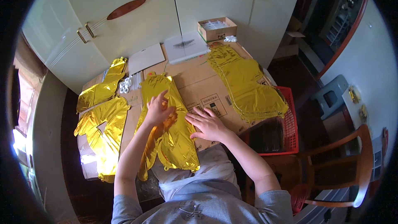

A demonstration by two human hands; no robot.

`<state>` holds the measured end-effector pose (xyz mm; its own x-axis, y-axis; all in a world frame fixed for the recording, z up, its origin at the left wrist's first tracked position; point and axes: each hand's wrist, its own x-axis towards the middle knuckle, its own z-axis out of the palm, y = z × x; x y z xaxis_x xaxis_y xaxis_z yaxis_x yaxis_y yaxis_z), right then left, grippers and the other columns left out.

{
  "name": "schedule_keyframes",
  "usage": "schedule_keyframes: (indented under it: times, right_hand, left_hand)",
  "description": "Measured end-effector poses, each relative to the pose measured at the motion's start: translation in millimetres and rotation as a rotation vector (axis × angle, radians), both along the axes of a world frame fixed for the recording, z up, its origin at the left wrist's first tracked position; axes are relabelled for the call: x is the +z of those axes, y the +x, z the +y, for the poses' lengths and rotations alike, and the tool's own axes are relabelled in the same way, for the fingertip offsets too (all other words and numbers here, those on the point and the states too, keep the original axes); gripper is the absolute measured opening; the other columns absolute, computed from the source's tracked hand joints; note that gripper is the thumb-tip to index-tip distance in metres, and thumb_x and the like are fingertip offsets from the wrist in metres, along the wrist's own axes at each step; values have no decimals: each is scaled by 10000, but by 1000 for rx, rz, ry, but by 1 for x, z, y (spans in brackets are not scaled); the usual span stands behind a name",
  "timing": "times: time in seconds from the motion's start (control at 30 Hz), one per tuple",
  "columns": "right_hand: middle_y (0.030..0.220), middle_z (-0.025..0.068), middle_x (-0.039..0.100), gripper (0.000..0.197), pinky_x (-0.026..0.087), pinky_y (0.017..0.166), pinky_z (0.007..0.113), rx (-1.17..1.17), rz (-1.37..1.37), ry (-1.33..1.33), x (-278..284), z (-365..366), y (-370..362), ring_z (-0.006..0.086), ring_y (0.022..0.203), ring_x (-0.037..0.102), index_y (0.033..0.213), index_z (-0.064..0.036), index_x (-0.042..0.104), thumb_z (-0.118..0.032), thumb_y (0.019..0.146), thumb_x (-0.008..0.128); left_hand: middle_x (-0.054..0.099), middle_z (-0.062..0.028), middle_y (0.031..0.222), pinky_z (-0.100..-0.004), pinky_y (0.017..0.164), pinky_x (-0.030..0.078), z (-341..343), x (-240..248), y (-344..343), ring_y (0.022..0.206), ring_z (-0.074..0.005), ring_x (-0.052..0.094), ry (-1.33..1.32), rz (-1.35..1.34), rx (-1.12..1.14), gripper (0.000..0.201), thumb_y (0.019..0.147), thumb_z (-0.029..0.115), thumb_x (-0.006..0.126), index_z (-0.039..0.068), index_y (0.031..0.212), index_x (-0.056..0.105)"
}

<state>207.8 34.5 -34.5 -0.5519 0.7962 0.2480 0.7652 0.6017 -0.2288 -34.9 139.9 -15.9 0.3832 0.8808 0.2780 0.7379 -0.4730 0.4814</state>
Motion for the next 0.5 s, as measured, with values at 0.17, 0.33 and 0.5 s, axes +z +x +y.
schedule_keyframes:
  times: [0.17,0.33,0.5]
  right_hand:
    - [1478,53,456,774,211,1156,488,0,1,-17,1,-1,0,273,1427,322,1443,-121,434,-567,840,625]
    - [1476,56,458,771,202,1162,483,0,4,-9,3,-1,-1,274,1430,317,1442,-120,434,-563,841,625]
    - [1501,50,425,768,192,1169,483,-1,-5,-21,4,-2,0,282,1442,290,1455,-129,420,-559,850,617]
  left_hand:
    - [689,-85,1041,-486,964,376,51,7,23,1101,-292,589,-189,-122,70,762,775,351,718,66,1408,403]
    - [702,-100,985,-402,833,514,84,4,41,942,-282,671,-217,-71,134,723,748,273,748,88,1381,451]
    - [716,-72,923,-392,812,527,97,1,48,920,-257,682,-315,-106,154,641,731,237,758,133,1324,536]
